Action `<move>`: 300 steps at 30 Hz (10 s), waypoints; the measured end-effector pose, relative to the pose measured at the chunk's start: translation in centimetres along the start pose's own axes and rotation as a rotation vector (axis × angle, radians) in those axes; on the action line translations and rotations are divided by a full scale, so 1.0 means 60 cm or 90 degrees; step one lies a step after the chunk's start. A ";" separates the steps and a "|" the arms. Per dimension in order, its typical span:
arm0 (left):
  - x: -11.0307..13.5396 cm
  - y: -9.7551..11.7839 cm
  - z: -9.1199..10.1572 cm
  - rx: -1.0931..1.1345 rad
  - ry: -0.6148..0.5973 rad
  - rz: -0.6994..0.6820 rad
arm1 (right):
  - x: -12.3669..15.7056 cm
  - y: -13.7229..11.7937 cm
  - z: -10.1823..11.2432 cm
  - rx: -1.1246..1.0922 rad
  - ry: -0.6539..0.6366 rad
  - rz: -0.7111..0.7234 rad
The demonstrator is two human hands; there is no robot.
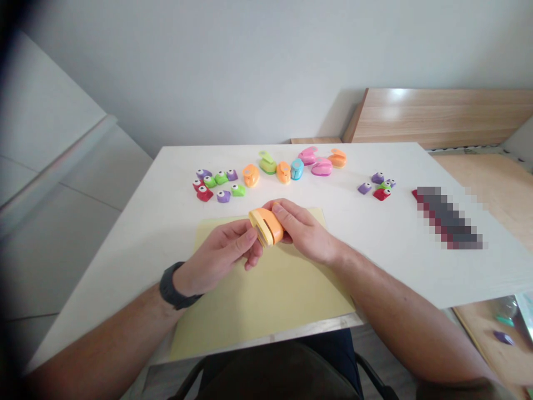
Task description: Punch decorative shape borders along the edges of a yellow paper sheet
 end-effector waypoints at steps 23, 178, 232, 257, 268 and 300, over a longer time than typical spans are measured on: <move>-0.003 -0.003 0.003 -0.001 0.034 0.017 | 0.009 0.000 0.002 0.117 0.062 0.100; 0.004 0.004 -0.006 -0.218 0.102 -0.032 | 0.008 0.005 -0.019 0.067 -0.134 0.086; 0.020 0.002 -0.008 -0.835 0.245 -0.607 | -0.015 0.019 -0.014 -0.311 -0.086 -0.074; 0.038 0.020 -0.026 -0.858 0.218 -0.671 | -0.017 0.014 -0.015 -0.336 -0.049 -0.085; 0.035 0.007 -0.020 -0.806 0.254 -0.655 | -0.016 0.014 -0.015 -0.328 -0.024 -0.062; 0.029 0.005 -0.032 -0.595 0.271 -0.378 | -0.006 0.007 -0.001 -0.294 -0.004 0.001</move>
Point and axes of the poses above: each hand's wrist, its own x-axis away from the middle knuckle, its own z-axis out of the back of the hand, y = z × x, the point moved 1 cm from there along -x, towards the middle knuckle, and after that the axes turned 4 degrees about -z, right-handed, at the moved point
